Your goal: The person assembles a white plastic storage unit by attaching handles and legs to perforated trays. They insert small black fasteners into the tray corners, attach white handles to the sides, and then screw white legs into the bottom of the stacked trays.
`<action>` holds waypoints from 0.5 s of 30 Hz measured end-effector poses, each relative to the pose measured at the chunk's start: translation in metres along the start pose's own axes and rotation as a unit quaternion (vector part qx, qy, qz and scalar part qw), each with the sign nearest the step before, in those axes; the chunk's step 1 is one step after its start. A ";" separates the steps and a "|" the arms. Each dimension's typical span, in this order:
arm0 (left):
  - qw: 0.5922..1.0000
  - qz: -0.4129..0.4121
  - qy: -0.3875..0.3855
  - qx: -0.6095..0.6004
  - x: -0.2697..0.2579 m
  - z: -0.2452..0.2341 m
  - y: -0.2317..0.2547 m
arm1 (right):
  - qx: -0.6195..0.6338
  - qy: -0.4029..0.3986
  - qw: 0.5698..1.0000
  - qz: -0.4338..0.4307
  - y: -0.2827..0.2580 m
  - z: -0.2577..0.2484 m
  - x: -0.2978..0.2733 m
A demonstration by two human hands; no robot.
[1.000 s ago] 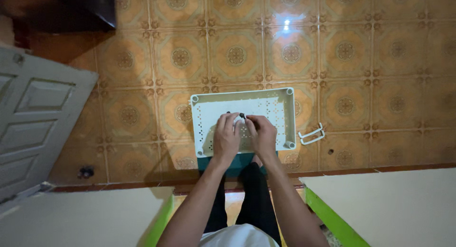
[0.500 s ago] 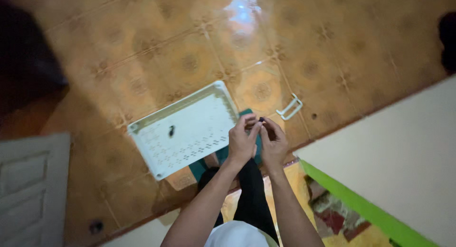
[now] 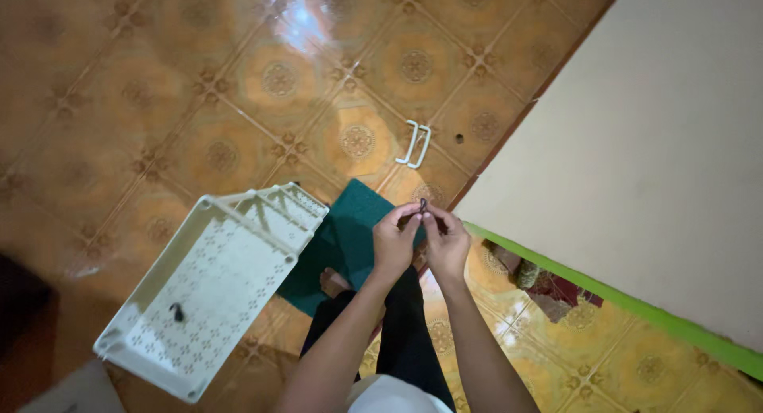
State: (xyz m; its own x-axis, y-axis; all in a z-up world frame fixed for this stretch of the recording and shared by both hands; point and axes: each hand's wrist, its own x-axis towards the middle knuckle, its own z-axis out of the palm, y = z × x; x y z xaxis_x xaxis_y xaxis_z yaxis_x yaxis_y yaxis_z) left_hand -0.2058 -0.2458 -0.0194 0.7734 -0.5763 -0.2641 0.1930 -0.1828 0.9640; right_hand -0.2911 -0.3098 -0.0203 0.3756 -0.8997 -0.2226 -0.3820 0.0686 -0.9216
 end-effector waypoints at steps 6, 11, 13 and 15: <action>0.998 -0.050 -0.016 0.029 0.025 0.024 -0.037 | -0.120 0.001 0.993 0.009 0.037 -0.005 0.031; 0.979 -0.202 -0.033 -0.002 0.064 0.049 -0.105 | -0.033 0.012 0.998 0.057 0.103 0.011 0.071; 0.989 -0.144 -0.037 -0.004 0.080 0.059 -0.147 | -0.030 0.012 0.998 0.057 0.140 0.016 0.087; 0.998 -0.047 -0.046 0.022 0.100 0.065 -0.195 | -0.043 0.007 0.998 0.044 0.183 0.026 0.107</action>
State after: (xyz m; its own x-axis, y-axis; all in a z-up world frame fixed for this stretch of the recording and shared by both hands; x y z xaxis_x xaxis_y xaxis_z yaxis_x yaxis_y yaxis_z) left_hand -0.2053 -0.3190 -0.2359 0.6940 -0.6255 -0.3564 0.2332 -0.2731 0.9333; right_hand -0.2989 -0.3826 -0.2213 0.3260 -0.8973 -0.2975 -0.4851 0.1113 -0.8674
